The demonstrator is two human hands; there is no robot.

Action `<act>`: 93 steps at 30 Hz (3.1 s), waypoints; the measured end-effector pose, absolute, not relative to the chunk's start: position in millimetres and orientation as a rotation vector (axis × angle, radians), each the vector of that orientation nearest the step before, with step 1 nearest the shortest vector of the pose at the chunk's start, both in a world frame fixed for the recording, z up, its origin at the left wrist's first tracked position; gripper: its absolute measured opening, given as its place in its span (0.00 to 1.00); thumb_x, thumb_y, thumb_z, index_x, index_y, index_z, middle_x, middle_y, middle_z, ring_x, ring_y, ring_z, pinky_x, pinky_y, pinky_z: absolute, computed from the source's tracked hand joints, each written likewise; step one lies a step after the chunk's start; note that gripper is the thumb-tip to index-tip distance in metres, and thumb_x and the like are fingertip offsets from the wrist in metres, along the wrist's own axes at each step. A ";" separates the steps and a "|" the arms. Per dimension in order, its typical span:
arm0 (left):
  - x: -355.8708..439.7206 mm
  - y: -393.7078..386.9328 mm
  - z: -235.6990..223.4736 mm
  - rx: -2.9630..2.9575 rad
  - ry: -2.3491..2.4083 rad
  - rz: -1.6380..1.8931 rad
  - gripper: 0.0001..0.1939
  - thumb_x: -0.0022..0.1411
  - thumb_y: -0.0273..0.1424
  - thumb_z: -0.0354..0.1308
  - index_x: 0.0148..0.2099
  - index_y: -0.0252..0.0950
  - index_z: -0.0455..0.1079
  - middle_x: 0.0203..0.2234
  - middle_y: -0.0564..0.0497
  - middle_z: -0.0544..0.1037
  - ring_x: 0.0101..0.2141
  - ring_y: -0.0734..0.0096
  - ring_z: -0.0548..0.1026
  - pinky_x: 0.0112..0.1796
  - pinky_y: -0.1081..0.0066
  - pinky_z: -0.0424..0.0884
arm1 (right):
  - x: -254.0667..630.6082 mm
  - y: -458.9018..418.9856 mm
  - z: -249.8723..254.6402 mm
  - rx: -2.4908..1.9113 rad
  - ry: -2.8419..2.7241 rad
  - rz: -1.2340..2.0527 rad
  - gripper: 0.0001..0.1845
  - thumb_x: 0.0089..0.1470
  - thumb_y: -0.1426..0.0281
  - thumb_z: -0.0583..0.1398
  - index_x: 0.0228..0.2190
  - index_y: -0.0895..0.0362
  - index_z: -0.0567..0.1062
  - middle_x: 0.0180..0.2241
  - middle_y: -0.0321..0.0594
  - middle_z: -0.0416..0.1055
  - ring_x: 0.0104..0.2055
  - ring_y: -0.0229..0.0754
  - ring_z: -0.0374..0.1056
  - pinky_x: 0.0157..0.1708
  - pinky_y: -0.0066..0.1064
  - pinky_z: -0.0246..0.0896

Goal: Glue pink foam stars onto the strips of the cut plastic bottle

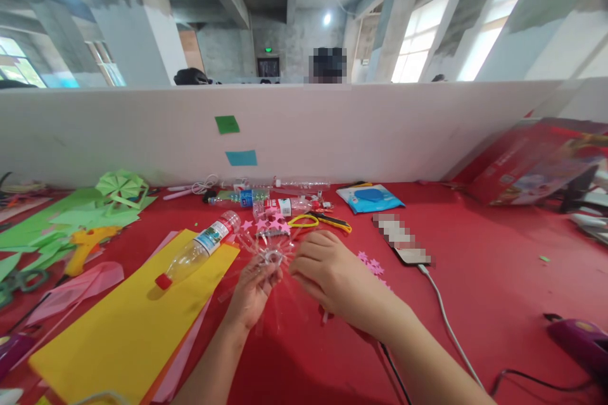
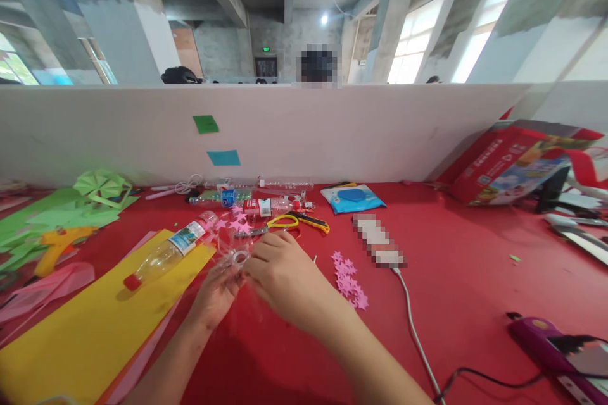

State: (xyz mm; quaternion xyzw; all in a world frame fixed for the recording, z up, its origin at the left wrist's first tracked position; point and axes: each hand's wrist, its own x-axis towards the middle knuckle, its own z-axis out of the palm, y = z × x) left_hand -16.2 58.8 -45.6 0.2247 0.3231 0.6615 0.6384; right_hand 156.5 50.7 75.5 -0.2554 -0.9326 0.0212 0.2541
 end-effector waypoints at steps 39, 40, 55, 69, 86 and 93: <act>-13.1 53.6 -40.3 0.564 0.713 1.456 0.10 0.42 0.25 0.69 0.31 0.33 0.75 0.28 0.52 0.78 0.26 0.77 0.73 0.30 0.77 0.71 | 138.4 51.2 49.3 -0.760 -1.942 0.602 0.08 0.57 0.74 0.53 0.40 0.55 0.68 0.27 0.34 0.73 0.25 0.34 0.70 0.27 0.24 0.65; -12.9 53.5 -40.2 0.570 0.711 1.456 0.10 0.42 0.25 0.69 0.30 0.33 0.75 0.28 0.52 0.78 0.26 0.78 0.73 0.29 0.77 0.71 | 138.6 51.2 49.0 -0.761 -1.951 0.587 0.08 0.57 0.74 0.53 0.39 0.55 0.69 0.27 0.34 0.73 0.25 0.34 0.70 0.27 0.24 0.64; -12.2 54.6 -39.0 0.592 0.698 1.485 0.09 0.42 0.25 0.69 0.30 0.33 0.75 0.29 0.51 0.78 0.29 0.75 0.74 0.30 0.75 0.70 | 136.7 51.5 49.5 -0.697 -1.926 0.680 0.09 0.53 0.78 0.57 0.35 0.56 0.75 0.31 0.37 0.75 0.32 0.36 0.72 0.33 0.27 0.68; -14.1 54.9 -40.2 0.565 0.706 1.469 0.11 0.40 0.25 0.70 0.28 0.33 0.74 0.24 0.55 0.76 0.26 0.78 0.73 0.28 0.78 0.69 | 138.9 50.8 49.5 -0.660 -1.970 0.501 0.08 0.54 0.77 0.54 0.28 0.57 0.73 0.24 0.36 0.73 0.25 0.35 0.68 0.25 0.24 0.62; -15.6 55.0 -42.3 0.537 0.681 1.474 0.11 0.40 0.24 0.69 0.31 0.34 0.76 0.29 0.51 0.79 0.27 0.75 0.74 0.31 0.76 0.71 | 137.2 52.0 50.3 -0.675 -1.976 0.669 0.14 0.53 0.77 0.54 0.42 0.56 0.69 0.31 0.37 0.73 0.29 0.35 0.69 0.31 0.27 0.68; -16.7 55.4 -38.3 0.511 0.735 1.496 0.12 0.39 0.25 0.70 0.31 0.33 0.76 0.29 0.51 0.79 0.27 0.76 0.74 0.30 0.76 0.70 | 146.9 50.9 61.9 -0.870 -2.116 0.533 0.16 0.50 0.77 0.59 0.43 0.55 0.69 0.35 0.37 0.73 0.28 0.35 0.68 0.27 0.27 0.63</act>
